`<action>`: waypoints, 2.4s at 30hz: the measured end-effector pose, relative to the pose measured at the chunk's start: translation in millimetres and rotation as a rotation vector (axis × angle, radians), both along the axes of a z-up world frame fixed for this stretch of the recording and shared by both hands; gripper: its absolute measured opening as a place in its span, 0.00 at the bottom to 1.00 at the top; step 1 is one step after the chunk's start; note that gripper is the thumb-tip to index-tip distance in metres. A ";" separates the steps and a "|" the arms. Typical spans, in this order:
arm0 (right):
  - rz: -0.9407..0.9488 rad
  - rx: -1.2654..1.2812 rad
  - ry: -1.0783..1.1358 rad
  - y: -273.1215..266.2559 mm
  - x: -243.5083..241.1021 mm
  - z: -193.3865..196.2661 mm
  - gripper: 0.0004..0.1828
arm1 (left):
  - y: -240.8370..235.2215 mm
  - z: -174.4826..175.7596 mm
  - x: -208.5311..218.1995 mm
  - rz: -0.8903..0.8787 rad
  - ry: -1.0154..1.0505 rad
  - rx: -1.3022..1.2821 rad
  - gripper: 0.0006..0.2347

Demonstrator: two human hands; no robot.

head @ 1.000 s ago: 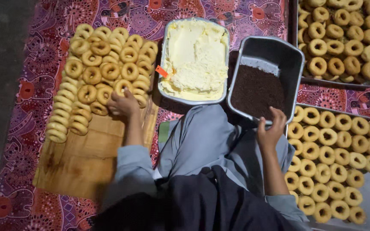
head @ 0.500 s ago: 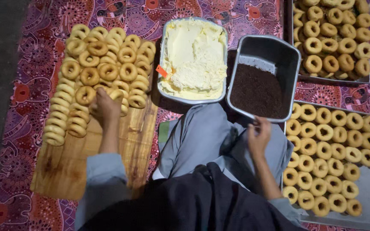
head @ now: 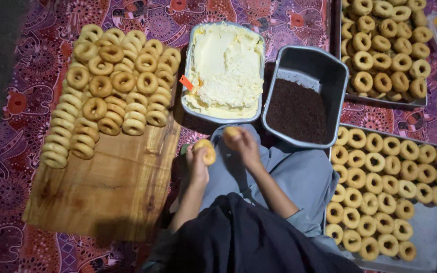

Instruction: The person repeatedly picks up ring-shaped donuts, fills them with a white cream from a metal tray, and then rolls them in a dark granular topping before placing them on a tray.

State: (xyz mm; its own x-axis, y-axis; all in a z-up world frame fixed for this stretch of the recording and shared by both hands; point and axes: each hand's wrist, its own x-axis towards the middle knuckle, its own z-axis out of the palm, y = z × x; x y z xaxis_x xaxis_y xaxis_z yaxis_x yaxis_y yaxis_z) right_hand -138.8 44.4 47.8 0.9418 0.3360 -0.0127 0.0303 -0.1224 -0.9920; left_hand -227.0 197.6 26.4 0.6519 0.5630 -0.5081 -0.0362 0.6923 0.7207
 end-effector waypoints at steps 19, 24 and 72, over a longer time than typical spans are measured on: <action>0.601 -0.204 -0.783 90.8 89.5 88.9 0.15 | 73.2 -55.0 79.9 -0.083 -0.234 -0.383 0.23; 0.287 -0.556 -0.774 87.4 131.1 94.4 0.13 | 65.9 -28.3 73.5 -0.097 -0.391 -0.397 0.23; -0.440 -0.292 0.046 -235.2 145.0 -17.8 0.13 | -171.0 -28.8 245.7 -0.821 -0.203 1.344 0.10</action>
State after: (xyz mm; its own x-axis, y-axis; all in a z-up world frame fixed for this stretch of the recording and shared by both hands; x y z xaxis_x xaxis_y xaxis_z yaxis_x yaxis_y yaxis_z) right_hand 6.2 -190.8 30.0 0.9892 -0.1146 -0.0910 -0.1287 -0.3848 -0.9140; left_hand 18.7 26.7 -2.5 0.9839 -0.0136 0.1779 -0.1571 -0.5391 0.8275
